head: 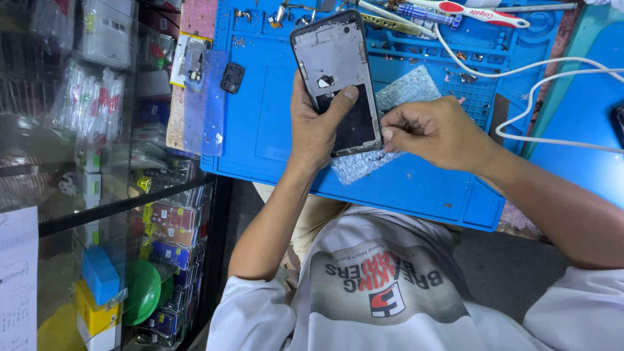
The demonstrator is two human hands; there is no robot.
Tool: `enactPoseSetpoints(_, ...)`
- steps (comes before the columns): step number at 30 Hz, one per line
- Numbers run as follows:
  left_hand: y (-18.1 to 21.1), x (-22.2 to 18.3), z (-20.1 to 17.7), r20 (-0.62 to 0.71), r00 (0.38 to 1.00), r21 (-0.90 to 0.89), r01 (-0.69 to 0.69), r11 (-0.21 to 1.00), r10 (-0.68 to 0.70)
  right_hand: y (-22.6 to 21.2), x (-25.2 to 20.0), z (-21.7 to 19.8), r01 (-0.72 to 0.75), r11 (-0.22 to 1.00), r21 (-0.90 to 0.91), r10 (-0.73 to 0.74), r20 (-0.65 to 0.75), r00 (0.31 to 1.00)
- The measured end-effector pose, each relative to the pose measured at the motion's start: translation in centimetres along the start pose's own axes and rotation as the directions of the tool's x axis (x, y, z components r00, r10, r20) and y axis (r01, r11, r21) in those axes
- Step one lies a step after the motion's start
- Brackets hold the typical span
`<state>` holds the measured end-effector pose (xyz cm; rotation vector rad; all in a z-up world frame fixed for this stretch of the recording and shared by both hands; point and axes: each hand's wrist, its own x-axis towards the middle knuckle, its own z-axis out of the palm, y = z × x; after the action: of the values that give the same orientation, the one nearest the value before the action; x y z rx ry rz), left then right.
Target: The person disassembles and cleans internal components of a mobile phone by hand and using a screwdriver and a brush.
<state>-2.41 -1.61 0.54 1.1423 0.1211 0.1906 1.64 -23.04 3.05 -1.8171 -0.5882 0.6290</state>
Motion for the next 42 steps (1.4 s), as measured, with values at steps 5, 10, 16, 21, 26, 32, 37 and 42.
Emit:
enactPoseSetpoints(5,0.8,-0.4,1.1,0.046,0.996,0.141,-0.085,0.986,0.08,-0.2,-0.4,0.6,0.044,0.993,-0.114,-0.055,-0.1,0.993)
enactPoseSetpoints(10,3.0,-1.5,2.8,0.101,0.982,0.436,-0.188,0.88,0.159,0.1,-0.7,1.2,0.106,0.977,-0.183,-0.138,-0.176,0.975)
enactPoseSetpoints(16,3.4,-1.4,3.6,0.076,0.978,0.465,-0.206,0.861,0.192,0.0,-0.9,1.2,0.171,0.941,-0.292,-0.243,-0.233,0.942)
enactPoseSetpoints(21,2.4,-1.1,3.0,0.086,0.974,0.396,-0.225,0.891,0.208,-0.2,-0.8,0.7,0.215,0.937,-0.276,-0.271,-0.187,0.944)
enactPoseSetpoints(26,2.6,0.1,1.0,0.114,0.984,0.233,-0.161,0.959,0.138,-0.3,-0.3,-0.4,0.06,0.976,0.211,-0.065,0.02,0.998)
enactPoseSetpoints(32,1.9,0.0,1.2,0.15,0.985,0.254,-0.126,0.959,0.089,-0.1,-0.7,0.7,0.217,0.964,-0.151,-0.225,-0.037,0.974)
enactPoseSetpoints(37,3.4,-1.1,2.7,0.186,0.97,0.481,-0.226,0.847,0.153,-0.1,-0.7,0.8,0.227,0.917,-0.329,-0.275,-0.108,0.955)
enactPoseSetpoints(42,4.0,-1.5,3.4,0.192,0.966,0.522,-0.248,0.816,0.17,-0.6,-1.0,1.2,0.235,0.876,-0.422,-0.317,-0.135,0.939)
